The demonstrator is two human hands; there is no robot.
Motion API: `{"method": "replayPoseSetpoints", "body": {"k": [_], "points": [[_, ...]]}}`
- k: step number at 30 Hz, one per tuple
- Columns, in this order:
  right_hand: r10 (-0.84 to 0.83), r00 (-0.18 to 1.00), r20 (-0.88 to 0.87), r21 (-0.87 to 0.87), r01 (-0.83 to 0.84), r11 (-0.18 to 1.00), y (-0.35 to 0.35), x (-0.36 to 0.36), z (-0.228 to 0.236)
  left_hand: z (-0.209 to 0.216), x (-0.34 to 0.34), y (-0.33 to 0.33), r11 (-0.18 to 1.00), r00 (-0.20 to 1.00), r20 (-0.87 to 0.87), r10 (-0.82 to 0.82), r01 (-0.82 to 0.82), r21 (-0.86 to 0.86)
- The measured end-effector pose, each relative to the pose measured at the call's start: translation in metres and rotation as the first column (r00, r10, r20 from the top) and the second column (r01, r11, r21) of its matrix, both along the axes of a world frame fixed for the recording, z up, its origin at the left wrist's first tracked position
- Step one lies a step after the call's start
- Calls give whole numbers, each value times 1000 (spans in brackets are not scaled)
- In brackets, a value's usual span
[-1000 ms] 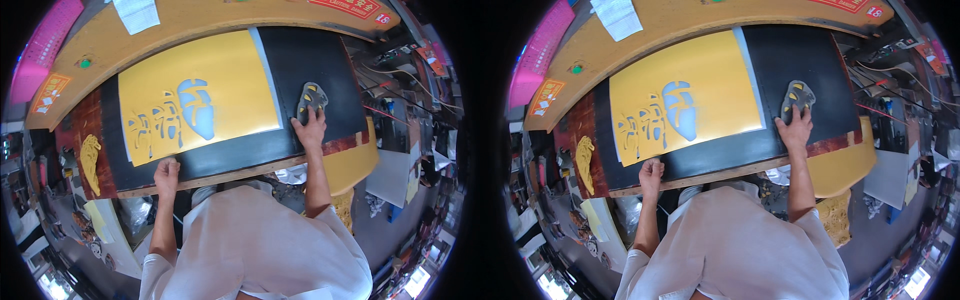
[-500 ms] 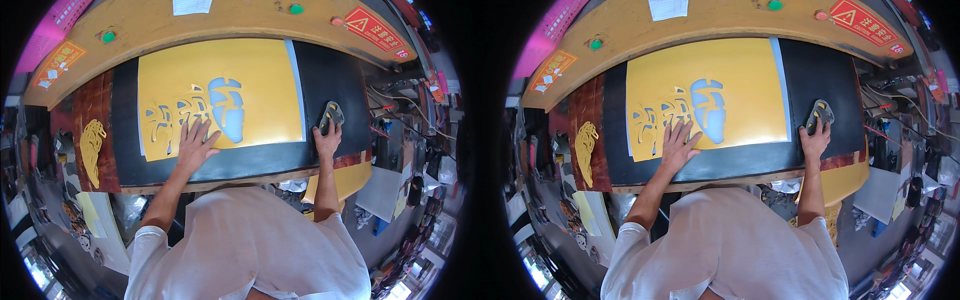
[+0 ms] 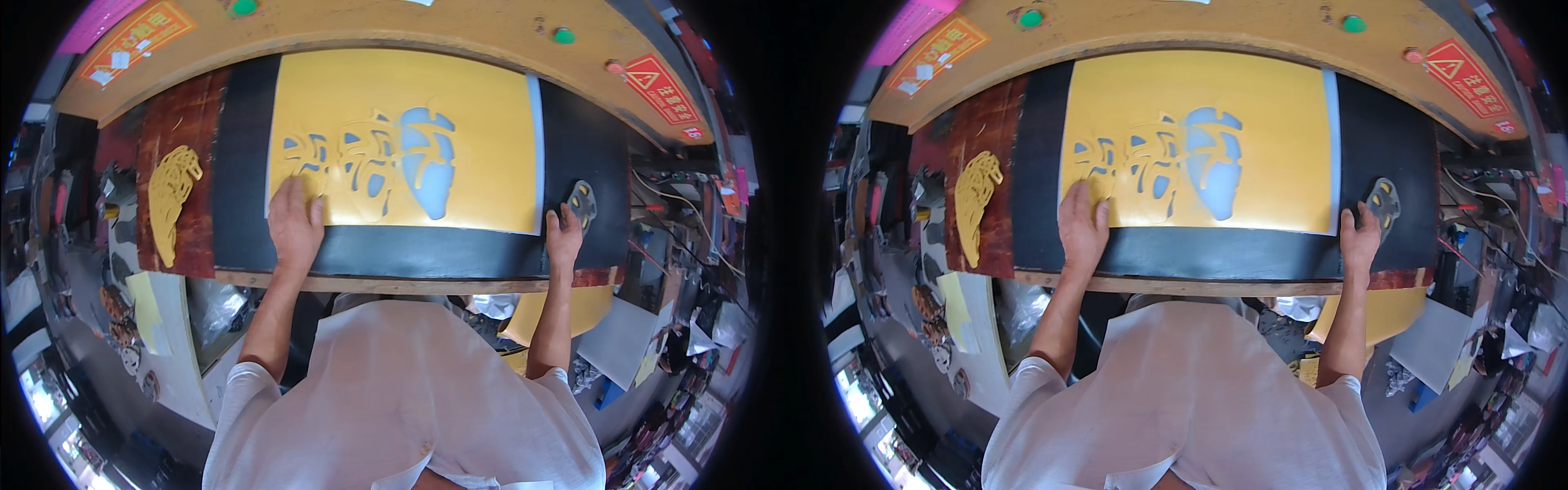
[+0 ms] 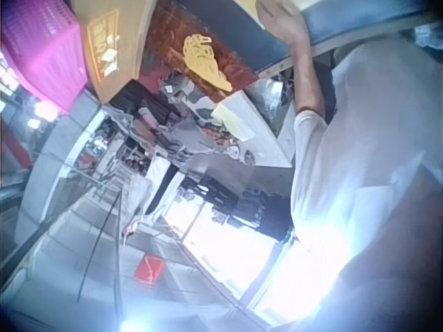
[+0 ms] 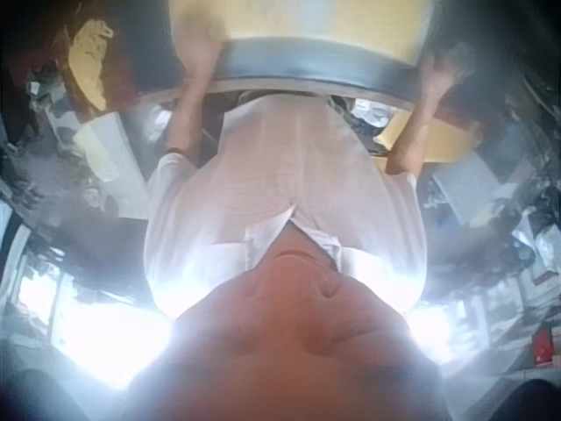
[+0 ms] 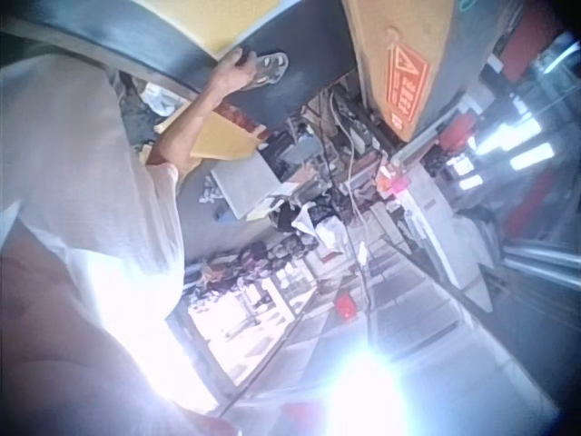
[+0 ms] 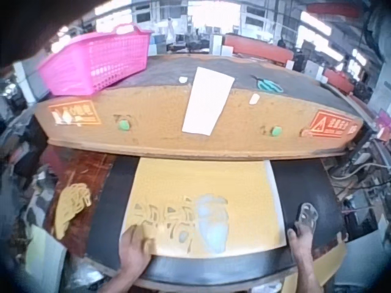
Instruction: The person operates a die-cutting machine to cut a design into a yellow vinyl sheet. They then use scissors to trim and remove excess vinyl around the cut characters, refining the edges of the letters.
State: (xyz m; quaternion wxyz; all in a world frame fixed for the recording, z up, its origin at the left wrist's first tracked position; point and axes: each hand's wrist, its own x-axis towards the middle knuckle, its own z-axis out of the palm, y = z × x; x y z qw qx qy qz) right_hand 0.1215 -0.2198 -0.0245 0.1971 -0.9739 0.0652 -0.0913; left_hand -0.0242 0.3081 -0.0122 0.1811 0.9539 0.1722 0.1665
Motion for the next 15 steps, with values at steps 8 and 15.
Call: {"method": "replayPoseSetpoints", "body": {"k": [8,15], "points": [[7,941,-338,96,28,995,66,36,6,20,3,38,914,863,-382,330,-393,-99],[2,909,-417,572,261,778,48,57,4,27,20,83,849,790,-541,288,-472,-237]]}}
